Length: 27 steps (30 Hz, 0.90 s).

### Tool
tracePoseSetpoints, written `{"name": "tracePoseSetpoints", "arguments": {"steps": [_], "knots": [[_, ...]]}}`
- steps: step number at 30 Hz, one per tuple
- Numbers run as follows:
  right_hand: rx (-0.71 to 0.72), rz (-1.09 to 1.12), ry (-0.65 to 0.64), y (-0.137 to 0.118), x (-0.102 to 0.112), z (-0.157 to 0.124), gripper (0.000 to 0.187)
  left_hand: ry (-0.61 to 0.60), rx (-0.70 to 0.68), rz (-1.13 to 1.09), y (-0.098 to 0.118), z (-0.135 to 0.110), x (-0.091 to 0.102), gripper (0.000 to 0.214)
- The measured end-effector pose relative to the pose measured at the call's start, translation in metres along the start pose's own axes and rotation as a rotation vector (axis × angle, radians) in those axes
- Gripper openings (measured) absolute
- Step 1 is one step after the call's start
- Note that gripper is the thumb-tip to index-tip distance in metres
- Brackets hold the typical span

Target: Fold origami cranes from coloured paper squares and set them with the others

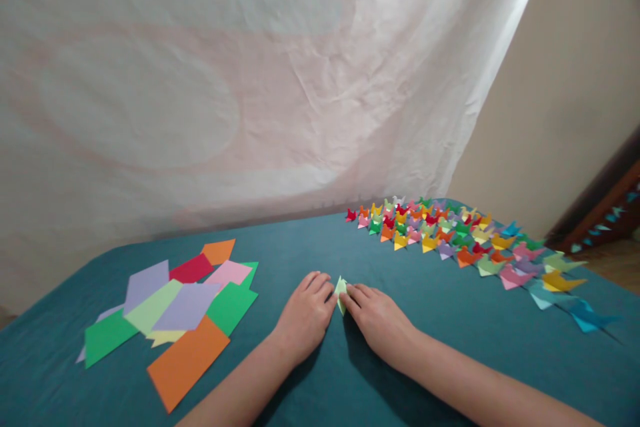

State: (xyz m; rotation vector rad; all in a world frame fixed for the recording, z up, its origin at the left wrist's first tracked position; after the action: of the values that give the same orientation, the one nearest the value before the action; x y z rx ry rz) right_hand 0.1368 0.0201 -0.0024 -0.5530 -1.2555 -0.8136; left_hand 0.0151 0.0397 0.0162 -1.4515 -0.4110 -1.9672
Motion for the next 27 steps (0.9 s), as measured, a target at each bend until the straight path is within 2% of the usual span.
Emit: {"name": "tracePoseSetpoints", "arguments": {"steps": [4, 7, 10, 13, 16, 22, 27], "knots": [[0.005, 0.007, 0.004, -0.002, 0.002, 0.000, 0.033, -0.005, 0.001, -0.007, 0.003, 0.000, -0.002, 0.021], [-0.010, 0.057, 0.031, 0.000, 0.003, -0.002, 0.034, 0.002, 0.033, -0.096, 0.001, -0.002, -0.002, 0.022], [-0.094, 0.198, 0.121, 0.010, 0.003, -0.003, 0.034, 0.012, 0.115, -0.240, -0.005, -0.003, -0.003, 0.025], [-0.220, 0.354, 0.222, 0.023, 0.000, -0.003, 0.025, 0.036, 0.201, -0.363, -0.013, -0.004, -0.006, 0.026], [-0.264, 0.448, 0.282, 0.032, -0.006, 0.000, 0.020, 0.076, 0.279, -0.446, -0.020, -0.004, -0.009, 0.024], [-0.202, 0.558, 0.338, 0.035, -0.013, 0.003, 0.013, 0.055, 0.255, -0.548, -0.022, -0.002, -0.012, 0.017], [-0.133, 0.558, 0.311, 0.034, -0.010, 0.003, 0.015, 0.038, 0.221, -0.535, -0.019, 0.000, -0.011, 0.010]]}}
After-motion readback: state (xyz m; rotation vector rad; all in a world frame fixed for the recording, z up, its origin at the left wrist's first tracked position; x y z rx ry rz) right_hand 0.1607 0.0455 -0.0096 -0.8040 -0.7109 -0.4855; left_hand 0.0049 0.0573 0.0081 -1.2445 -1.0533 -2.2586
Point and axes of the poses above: each hand's wrist, its own z-axis towards the middle knuckle, its own x-axis out of the back of the hand, y = z × x, the point moved 4 cm from there along z, towards the middle knuckle, and after that the axes turned 6 degrees about x, right-handed, at the moved point
